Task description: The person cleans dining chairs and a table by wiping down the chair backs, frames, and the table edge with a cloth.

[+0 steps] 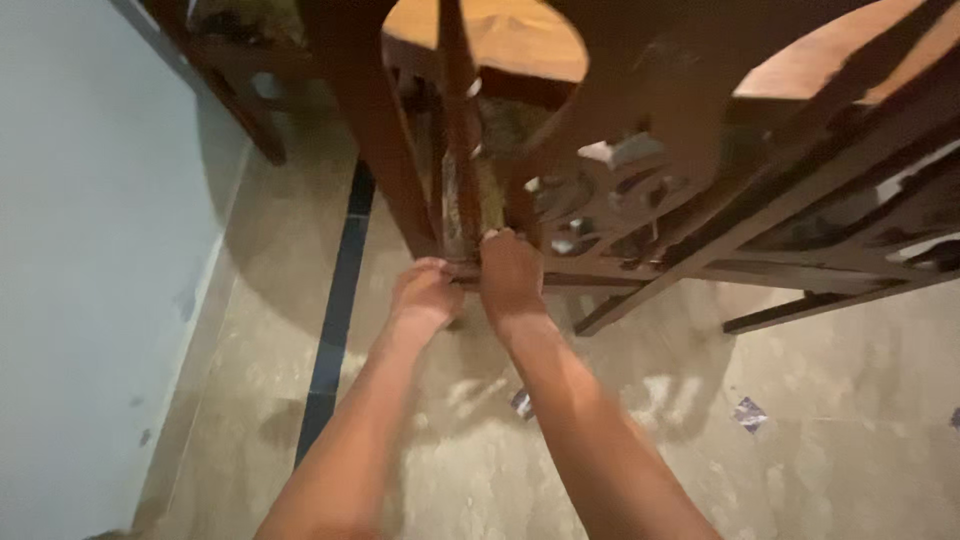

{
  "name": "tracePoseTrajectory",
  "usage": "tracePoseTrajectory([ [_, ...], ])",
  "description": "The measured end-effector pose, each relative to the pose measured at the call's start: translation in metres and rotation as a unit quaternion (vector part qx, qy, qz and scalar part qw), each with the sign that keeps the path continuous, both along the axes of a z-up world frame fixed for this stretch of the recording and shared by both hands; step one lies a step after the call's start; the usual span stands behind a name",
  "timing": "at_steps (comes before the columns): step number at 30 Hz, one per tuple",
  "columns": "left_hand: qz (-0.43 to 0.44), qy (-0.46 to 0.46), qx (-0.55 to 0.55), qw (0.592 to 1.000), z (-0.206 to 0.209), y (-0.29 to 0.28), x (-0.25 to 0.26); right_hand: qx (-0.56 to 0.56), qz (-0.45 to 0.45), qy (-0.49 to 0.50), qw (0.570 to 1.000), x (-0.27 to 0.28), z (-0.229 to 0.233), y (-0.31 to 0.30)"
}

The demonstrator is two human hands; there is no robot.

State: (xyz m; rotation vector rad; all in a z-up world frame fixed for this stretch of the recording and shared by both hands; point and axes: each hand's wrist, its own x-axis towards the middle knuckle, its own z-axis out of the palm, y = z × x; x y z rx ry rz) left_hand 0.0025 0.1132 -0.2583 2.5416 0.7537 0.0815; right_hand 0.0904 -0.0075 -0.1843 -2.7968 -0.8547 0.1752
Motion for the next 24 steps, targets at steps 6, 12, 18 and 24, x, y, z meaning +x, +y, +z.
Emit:
tracePoseTrajectory([
  [6, -0.054, 0.078, 0.006, 0.995, 0.011, -0.001, 0.001, 0.284, -0.061, -0.112, 0.950, -0.024, -0.035, 0.000],
  [12, 0.053, 0.030, -0.135, 0.989, 0.039, -0.008, 0.002, 0.113, 0.024, -0.060, 0.991, -0.015, -0.021, -0.013],
  [18, 0.045, 0.079, -0.032, 0.995, 0.047, -0.008, 0.013, 0.041, 0.101, -0.201, 0.973, 0.007, -0.037, -0.019],
  [24, 0.009, 0.071, -0.124, 0.990, 0.070, 0.002, 0.000, 0.319, -0.058, 0.007, 0.946, -0.026, -0.044, -0.018],
])
